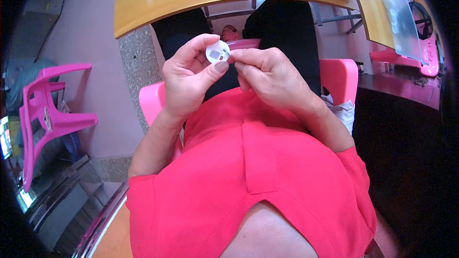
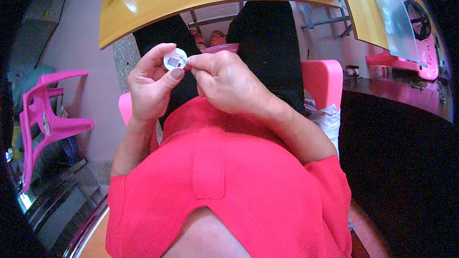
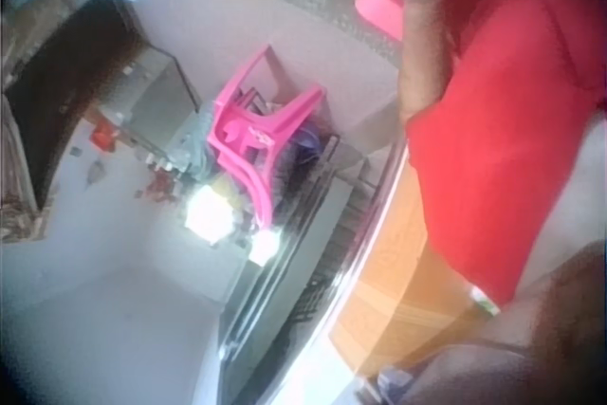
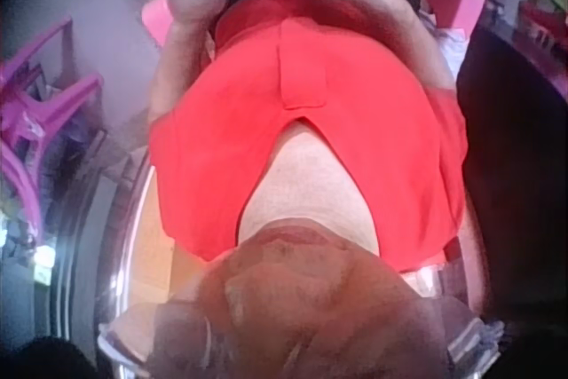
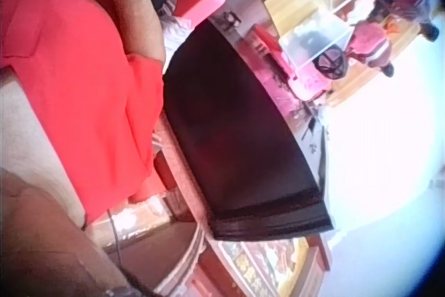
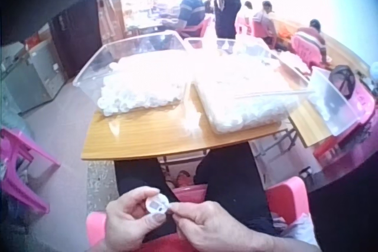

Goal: Manually assembling small white plastic components by inserting pieces together.

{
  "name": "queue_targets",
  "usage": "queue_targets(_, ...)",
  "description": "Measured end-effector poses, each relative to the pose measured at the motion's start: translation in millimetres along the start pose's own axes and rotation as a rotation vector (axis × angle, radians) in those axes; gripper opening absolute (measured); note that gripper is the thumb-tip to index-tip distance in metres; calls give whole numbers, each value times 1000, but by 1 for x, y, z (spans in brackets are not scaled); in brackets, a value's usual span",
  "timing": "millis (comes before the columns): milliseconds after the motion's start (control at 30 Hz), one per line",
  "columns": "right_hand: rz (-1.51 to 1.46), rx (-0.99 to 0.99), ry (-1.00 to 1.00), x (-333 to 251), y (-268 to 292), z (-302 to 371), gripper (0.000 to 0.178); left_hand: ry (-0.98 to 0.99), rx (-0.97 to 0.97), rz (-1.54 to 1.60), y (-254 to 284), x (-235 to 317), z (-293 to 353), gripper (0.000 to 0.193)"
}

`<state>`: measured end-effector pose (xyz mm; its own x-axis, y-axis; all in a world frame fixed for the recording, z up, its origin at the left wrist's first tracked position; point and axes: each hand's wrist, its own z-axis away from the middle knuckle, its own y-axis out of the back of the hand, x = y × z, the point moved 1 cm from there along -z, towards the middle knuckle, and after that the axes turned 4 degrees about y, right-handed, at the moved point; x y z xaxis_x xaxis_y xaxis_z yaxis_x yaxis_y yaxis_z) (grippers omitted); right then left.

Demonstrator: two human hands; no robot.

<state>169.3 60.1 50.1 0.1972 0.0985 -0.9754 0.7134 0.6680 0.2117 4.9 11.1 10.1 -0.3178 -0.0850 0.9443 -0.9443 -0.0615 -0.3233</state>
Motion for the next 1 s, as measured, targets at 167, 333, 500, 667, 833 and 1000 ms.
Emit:
queue_targets(167,412,88,195,-2,3,8,24,145,-20,133,1,3,-2,36)
queue_targets(333,727,147,257,-5,0,13,30,122,-8,109,3,1,-1,35)
queue_targets(500,815,109,226,-6,-1,12,33,108,-10,41,0,1,-1,35)
queue_targets(667,854,69,204,-7,0,12,32,106,-27,15,0,-1,1,35)
queue_targets(833,853,81,229,-7,1,12,33,101,-9,54,0,-1,-2,34)
queue_targets(1000,837,90,262,-5,0,13,33,100,-1,62,-1,0,-1,33)
